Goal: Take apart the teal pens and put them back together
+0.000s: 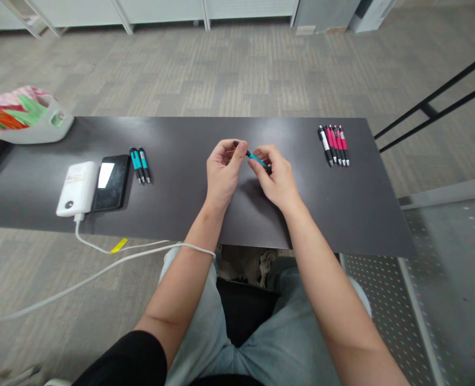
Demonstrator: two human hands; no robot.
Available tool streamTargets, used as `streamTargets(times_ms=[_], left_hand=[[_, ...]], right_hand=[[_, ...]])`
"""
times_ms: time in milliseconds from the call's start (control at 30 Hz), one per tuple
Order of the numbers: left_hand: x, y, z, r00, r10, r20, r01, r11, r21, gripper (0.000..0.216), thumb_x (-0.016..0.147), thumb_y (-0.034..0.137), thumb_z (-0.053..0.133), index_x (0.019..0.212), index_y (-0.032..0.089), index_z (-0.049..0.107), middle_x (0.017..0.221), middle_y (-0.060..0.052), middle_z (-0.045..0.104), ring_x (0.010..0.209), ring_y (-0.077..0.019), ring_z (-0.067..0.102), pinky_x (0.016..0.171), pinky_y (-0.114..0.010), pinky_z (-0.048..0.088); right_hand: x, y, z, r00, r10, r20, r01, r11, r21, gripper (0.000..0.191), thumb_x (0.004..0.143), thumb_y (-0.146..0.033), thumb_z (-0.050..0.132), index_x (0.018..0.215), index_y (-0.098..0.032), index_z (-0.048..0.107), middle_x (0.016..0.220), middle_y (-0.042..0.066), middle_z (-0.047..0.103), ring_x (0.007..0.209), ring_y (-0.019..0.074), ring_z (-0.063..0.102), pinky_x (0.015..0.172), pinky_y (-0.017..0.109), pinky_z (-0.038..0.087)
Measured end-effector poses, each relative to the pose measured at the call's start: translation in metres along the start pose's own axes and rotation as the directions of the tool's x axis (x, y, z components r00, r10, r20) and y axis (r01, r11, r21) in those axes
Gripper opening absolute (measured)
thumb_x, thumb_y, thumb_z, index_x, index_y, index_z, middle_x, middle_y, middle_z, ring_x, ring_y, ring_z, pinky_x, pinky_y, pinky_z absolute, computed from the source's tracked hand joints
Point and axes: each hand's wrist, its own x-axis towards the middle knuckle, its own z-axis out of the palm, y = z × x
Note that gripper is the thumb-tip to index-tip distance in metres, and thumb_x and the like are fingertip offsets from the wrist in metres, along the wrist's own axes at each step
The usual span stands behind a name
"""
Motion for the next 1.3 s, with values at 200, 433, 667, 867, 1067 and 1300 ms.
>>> streamTargets(times_ms=[200, 433, 667, 867, 1067, 1300], left_hand=[[-0.001, -0.002, 0.0, 1.0, 0.013, 0.014, -0.013, 1.0, 0.027, 0.04, 0.096, 0.056, 0.103, 0.092, 0.027, 0.075, 0.088, 0.0, 0.076, 0.083, -0.0165, 0.076, 0.079, -0.03, 0.064], [0.002, -0.001, -0.003, 0.999, 0.032, -0.025, -0.031, 0.999, 0.04, 0.038, 0.1, 0.054, 0.099, 0.092, 0.028, 0.073, 0.087, 0.001, 0.074, 0.081, -0.0155, 0.075, 0.077, -0.028, 0.062], [0.014, 0.002, -0.018, 0.997, 0.053, -0.05, -0.048, 0.994, 0.099, 0.031, 0.104, 0.059, 0.094, 0.104, 0.03, 0.081, 0.092, -0.001, 0.08, 0.087, -0.0171, 0.077, 0.079, -0.028, 0.063], [0.035, -0.006, -0.041, 0.988, 0.146, -0.051, -0.137, 0.979, 0.153, 0.042, 0.104, 0.068, 0.091, 0.121, 0.031, 0.078, 0.101, -0.002, 0.081, 0.093, -0.0185, 0.079, 0.085, -0.031, 0.064], [0.032, 0.006, -0.046, 0.975, 0.172, 0.14, -0.217, 0.873, 0.436, 0.036, 0.103, 0.057, 0.094, 0.112, 0.029, 0.072, 0.094, 0.0, 0.078, 0.093, -0.0218, 0.078, 0.092, -0.036, 0.061], [0.017, 0.0, -0.039, 0.936, 0.097, 0.338, -0.325, 0.607, 0.725, 0.027, 0.089, 0.027, 0.101, 0.102, 0.034, 0.078, 0.091, -0.001, 0.084, 0.108, -0.0345, 0.07, 0.124, -0.06, 0.035]], right_hand=[[0.001, -0.001, -0.002, 1.0, -0.02, 0.013, 0.021, 0.998, -0.055, 0.051, 0.118, -0.075, 0.058, 0.116, -0.028, 0.076, 0.104, 0.008, 0.076, 0.1, 0.0284, 0.071, 0.094, 0.043, 0.059], [-0.002, 0.004, -0.005, 0.999, -0.023, -0.041, 0.021, 0.998, -0.065, 0.033, 0.115, -0.062, 0.068, 0.125, -0.031, 0.071, 0.106, 0.007, 0.073, 0.091, 0.0261, 0.067, 0.087, 0.043, 0.06], [-0.003, 0.001, -0.01, 1.0, 0.004, -0.03, -0.007, 0.995, -0.097, 0.032, 0.116, -0.06, 0.068, 0.128, -0.031, 0.075, 0.098, 0.004, 0.074, 0.084, 0.0244, 0.064, 0.086, 0.041, 0.057], [-0.001, -0.002, -0.013, 0.996, -0.019, -0.091, 0.008, 0.992, -0.125, 0.03, 0.116, -0.058, 0.066, 0.113, -0.03, 0.078, 0.104, 0.006, 0.079, 0.09, 0.0255, 0.067, 0.09, 0.041, 0.056], [0.0, -0.001, -0.013, 0.986, 0.05, -0.159, -0.069, 0.991, -0.117, 0.034, 0.114, -0.062, 0.069, 0.113, -0.029, 0.077, 0.096, 0.004, 0.075, 0.084, 0.024, 0.063, 0.087, 0.04, 0.055], [0.001, 0.0, -0.03, 0.971, 0.081, -0.226, -0.119, 0.98, -0.161, 0.038, 0.115, -0.064, 0.065, 0.116, -0.028, 0.079, 0.1, 0.007, 0.075, 0.093, 0.028, 0.069, 0.092, 0.045, 0.058]])
